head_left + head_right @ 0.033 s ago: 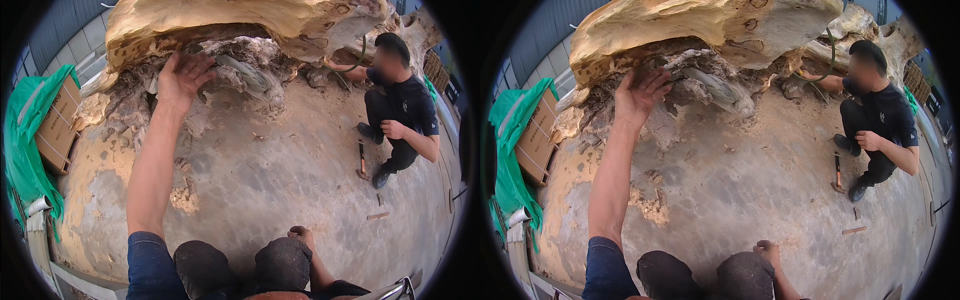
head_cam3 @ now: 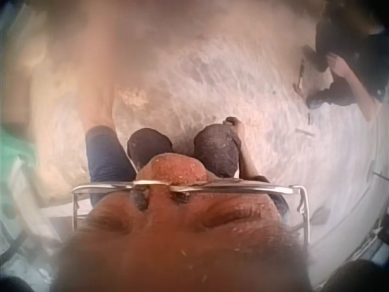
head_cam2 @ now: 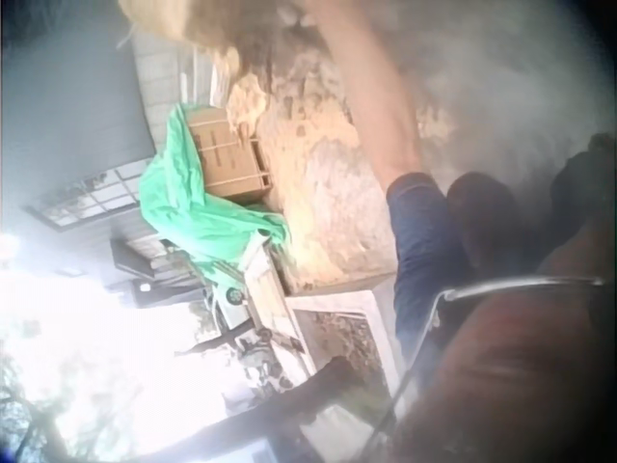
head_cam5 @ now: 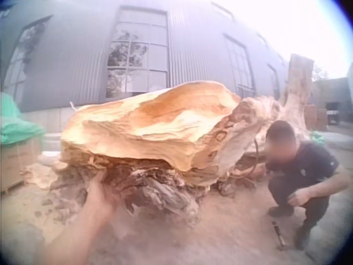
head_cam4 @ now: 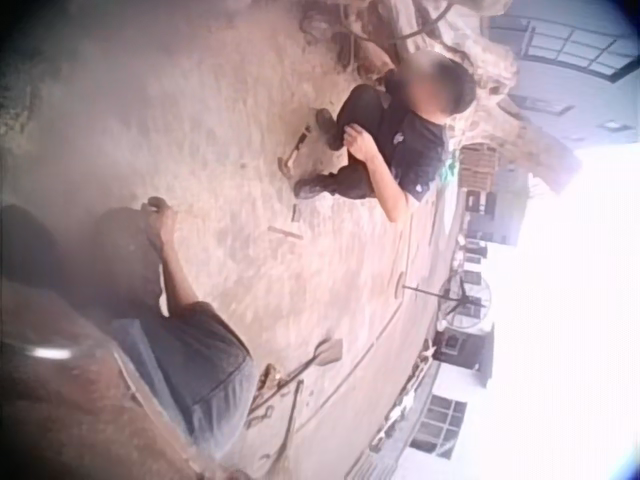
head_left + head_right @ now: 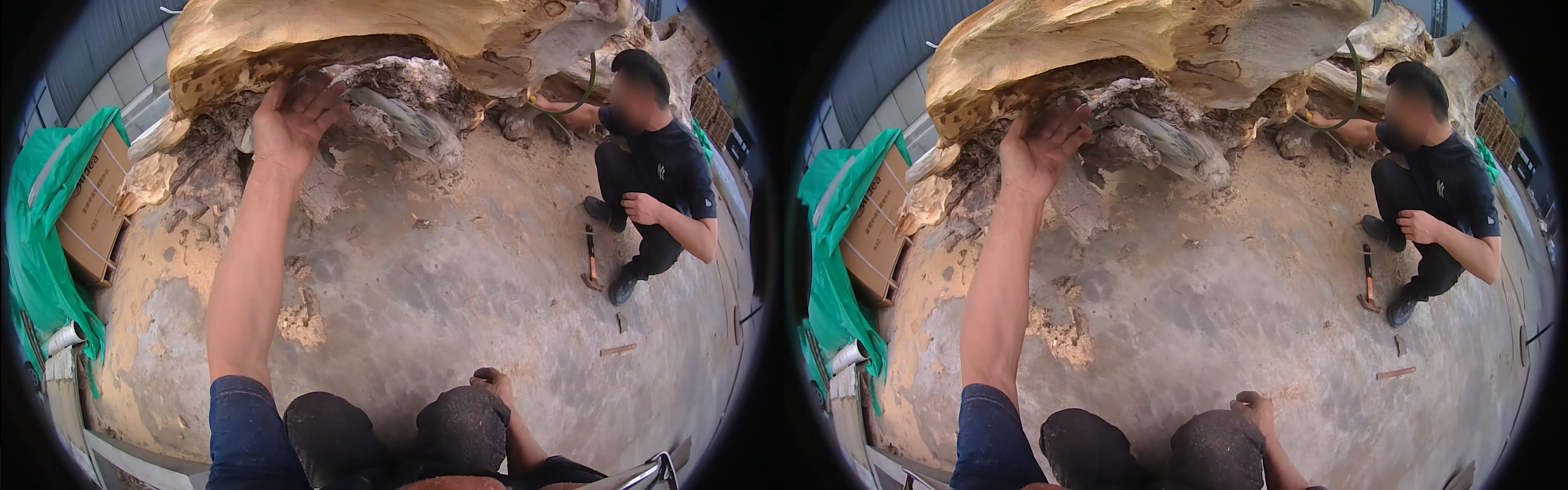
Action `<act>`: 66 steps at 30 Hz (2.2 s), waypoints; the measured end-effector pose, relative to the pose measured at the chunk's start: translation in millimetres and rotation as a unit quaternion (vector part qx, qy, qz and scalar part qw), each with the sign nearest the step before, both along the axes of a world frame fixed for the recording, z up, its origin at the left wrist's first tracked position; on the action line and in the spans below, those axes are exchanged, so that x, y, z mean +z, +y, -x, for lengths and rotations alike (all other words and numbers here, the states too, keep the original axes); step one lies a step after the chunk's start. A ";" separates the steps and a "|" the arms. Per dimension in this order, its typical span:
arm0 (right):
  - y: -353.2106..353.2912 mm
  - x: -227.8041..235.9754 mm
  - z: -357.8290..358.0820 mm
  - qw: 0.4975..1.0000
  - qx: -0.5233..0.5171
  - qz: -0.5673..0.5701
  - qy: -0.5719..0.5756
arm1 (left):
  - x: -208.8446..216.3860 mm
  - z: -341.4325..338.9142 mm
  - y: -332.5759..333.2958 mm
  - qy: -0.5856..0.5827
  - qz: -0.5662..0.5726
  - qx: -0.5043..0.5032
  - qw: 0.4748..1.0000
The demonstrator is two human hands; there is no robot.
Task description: The person uses an angle grinder to cut and shape a large piece of wood, then switches to a metal rod to pry and remove sections. Another person assists by using a hammer nearby.
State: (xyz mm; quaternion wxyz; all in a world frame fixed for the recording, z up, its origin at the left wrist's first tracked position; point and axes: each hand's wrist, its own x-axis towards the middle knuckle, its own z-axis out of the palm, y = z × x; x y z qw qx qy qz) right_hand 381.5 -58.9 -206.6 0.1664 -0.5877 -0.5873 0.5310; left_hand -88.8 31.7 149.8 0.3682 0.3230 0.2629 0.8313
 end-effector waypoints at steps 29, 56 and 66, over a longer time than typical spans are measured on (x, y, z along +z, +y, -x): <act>-2.4 -36.4 -10.0 0.999 -0.005 0.047 -0.005 | -44.6 -88.2 89.4 0.211 0.127 -0.012 0.969; -76.4 -148.5 -85.3 0.991 0.007 0.122 -0.052 | -6.2 -158.7 212.1 0.400 -0.065 0.230 0.885; -79.9 -153.9 -76.0 0.985 -0.019 0.135 -0.108 | -17.2 -127.9 216.3 0.549 -0.033 0.357 0.755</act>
